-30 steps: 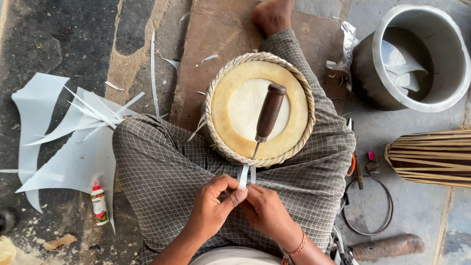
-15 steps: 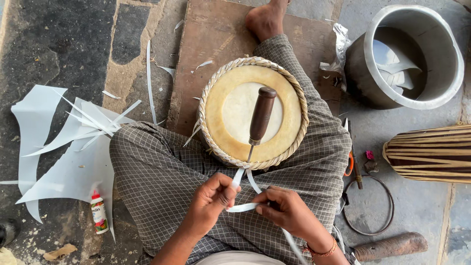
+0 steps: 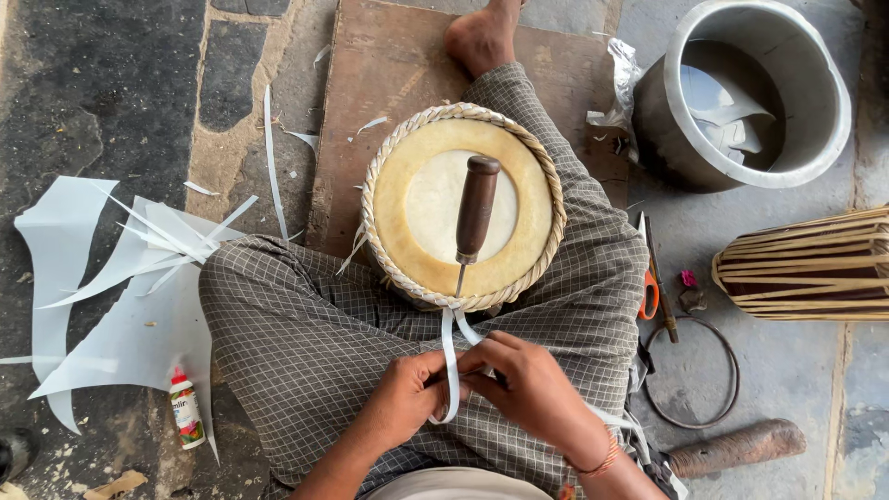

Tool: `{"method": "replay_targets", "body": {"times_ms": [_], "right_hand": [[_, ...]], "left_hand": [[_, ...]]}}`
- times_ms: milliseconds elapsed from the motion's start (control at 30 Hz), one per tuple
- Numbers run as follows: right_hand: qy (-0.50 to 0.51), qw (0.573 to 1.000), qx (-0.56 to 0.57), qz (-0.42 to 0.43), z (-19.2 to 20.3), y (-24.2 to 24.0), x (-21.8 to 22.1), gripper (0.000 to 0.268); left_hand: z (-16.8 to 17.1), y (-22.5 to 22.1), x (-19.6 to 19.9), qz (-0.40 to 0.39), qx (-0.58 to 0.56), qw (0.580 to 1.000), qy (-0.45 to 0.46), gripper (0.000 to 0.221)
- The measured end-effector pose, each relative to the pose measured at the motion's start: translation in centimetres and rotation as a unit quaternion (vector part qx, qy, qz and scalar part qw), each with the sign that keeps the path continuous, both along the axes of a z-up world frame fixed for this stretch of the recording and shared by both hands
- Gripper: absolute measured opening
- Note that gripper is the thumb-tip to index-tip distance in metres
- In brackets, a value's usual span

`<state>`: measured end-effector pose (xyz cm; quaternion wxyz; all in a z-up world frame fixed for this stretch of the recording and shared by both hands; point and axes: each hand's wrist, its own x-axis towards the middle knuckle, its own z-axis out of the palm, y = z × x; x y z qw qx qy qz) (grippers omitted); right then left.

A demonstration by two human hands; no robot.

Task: The person repairs a drum by hand and using a small blade tool, cutting and fitting white straps around the drum head while sitting on the floor.

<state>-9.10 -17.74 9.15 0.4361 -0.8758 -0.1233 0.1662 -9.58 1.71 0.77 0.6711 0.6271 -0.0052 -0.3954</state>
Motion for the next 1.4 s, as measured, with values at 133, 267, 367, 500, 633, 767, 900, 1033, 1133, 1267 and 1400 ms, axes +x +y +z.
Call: {"method": "replay_targets", "body": {"times_ms": [133,267,367,500,633,767,900,1033,1133,1267,1400], "right_hand": [[0.033,0.999,-0.035,-0.023,0.8,-1.3,0.3,0.012],[0.066,0.989,-0.102,-0.086,0.7,-1.7,-0.3,0.013],[0.002,0.996,-0.073,-0.050,0.2,-0.7,-1.0,0.010],[-0.036,0.999,0.020,0.007,-0.1,-0.2,-1.2,0.013],[-0.020,1.000,0.011,-0.012,-0.2,-0.6,-1.3,0.011],[-0.012,0.998,0.057,-0.011,-1.1,-0.5,-1.8,0.021],[-0.022,0.998,-0.036,-0.039,-2.1,0.6,-2.4,0.021],[-0.185,0.973,-0.093,-0.103,-2.2,0.8,-1.4,0.014],[0.058,0.991,0.004,-0.119,-2.2,0.5,-0.4,0.020],[0.384,0.855,0.319,-0.142,-2.8,1.8,-0.6,0.020],[0.376,0.850,0.349,-0.119,-3.8,3.2,-2.2,0.022]], "left_hand": [[-0.2,0.5,-0.2,-0.018,0.042,0.999,-0.022,0.019],[0.3,0.5,0.0,-0.069,0.081,0.993,-0.058,0.022],[1.4,0.2,0.4,-0.122,0.106,0.982,-0.094,0.026],[3.0,0.0,0.7,-0.067,0.071,0.993,-0.058,0.029],[2.9,0.2,0.4,-0.065,0.116,0.988,-0.084,0.024],[1.1,-0.3,-0.5,-0.030,0.119,0.974,-0.190,0.014],[-0.4,-0.8,-2.0,-0.002,0.199,0.882,-0.428,0.005],[-0.9,-0.5,-1.8,0.011,0.304,0.854,-0.422,0.014],[-1.1,0.9,-0.3,0.074,0.204,0.900,-0.379,0.004],[-1.2,1.1,1.6,0.080,0.196,0.904,-0.371,0.006],[-1.8,0.5,2.8,0.171,0.121,0.954,-0.216,0.012]]}}
